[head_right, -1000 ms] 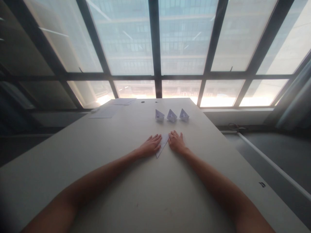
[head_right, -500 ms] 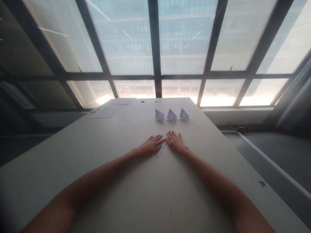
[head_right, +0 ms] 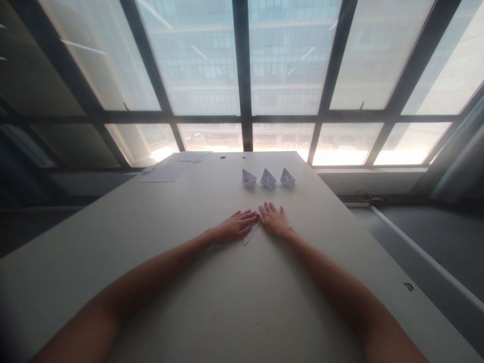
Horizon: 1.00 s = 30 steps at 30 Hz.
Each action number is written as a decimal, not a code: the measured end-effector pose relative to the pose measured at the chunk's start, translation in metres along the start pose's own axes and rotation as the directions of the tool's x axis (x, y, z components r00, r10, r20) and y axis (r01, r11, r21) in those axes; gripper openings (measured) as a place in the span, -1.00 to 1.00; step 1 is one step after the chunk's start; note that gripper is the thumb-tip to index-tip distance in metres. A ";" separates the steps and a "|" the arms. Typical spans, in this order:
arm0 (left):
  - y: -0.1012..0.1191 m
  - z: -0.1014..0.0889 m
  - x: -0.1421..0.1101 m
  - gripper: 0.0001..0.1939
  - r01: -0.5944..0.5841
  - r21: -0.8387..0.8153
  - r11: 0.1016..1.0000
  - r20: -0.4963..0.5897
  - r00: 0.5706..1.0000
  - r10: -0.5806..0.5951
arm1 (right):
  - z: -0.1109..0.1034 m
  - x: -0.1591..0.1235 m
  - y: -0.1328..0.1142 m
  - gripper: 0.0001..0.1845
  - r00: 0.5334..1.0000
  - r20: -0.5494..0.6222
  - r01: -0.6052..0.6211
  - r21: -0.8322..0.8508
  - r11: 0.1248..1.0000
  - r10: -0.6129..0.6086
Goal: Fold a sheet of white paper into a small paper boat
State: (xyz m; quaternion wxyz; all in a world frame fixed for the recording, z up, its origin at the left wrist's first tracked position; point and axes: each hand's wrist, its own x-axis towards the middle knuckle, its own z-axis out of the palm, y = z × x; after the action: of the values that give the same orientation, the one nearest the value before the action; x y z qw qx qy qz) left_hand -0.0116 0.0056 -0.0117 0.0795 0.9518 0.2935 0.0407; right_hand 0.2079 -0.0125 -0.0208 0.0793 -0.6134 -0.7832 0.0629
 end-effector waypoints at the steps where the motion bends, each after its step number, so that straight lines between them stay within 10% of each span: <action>1: 0.001 0.000 0.000 -0.44 0.005 0.002 1.000 0.000 1.000 -0.005 | 0.001 0.001 0.000 -0.31 1.000 -0.001 -0.024 0.001 1.000 0.024; 21: 0.001 0.009 0.004 -0.15 0.488 0.059 0.871 -0.073 0.872 -0.484 | 0.005 0.000 -0.003 -0.28 0.986 -0.051 -0.157 0.006 0.988 0.157; 26: 0.002 0.007 0.003 -0.27 0.401 0.051 0.915 -0.115 0.912 -0.393 | 0.005 -0.001 -0.003 -0.28 0.985 -0.059 -0.160 0.015 0.987 0.160; 30: 0.010 0.000 0.002 -0.38 0.027 0.005 1.000 -0.134 0.991 -0.026 | 0.005 0.000 -0.003 -0.28 0.985 -0.074 -0.156 0.032 0.987 0.158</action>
State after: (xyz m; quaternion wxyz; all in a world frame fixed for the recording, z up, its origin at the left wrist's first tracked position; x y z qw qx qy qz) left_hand -0.0049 -0.0011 -0.0099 0.0570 0.9432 0.3110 0.1022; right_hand 0.2041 -0.0132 -0.0255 0.1121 -0.6741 -0.7279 0.0558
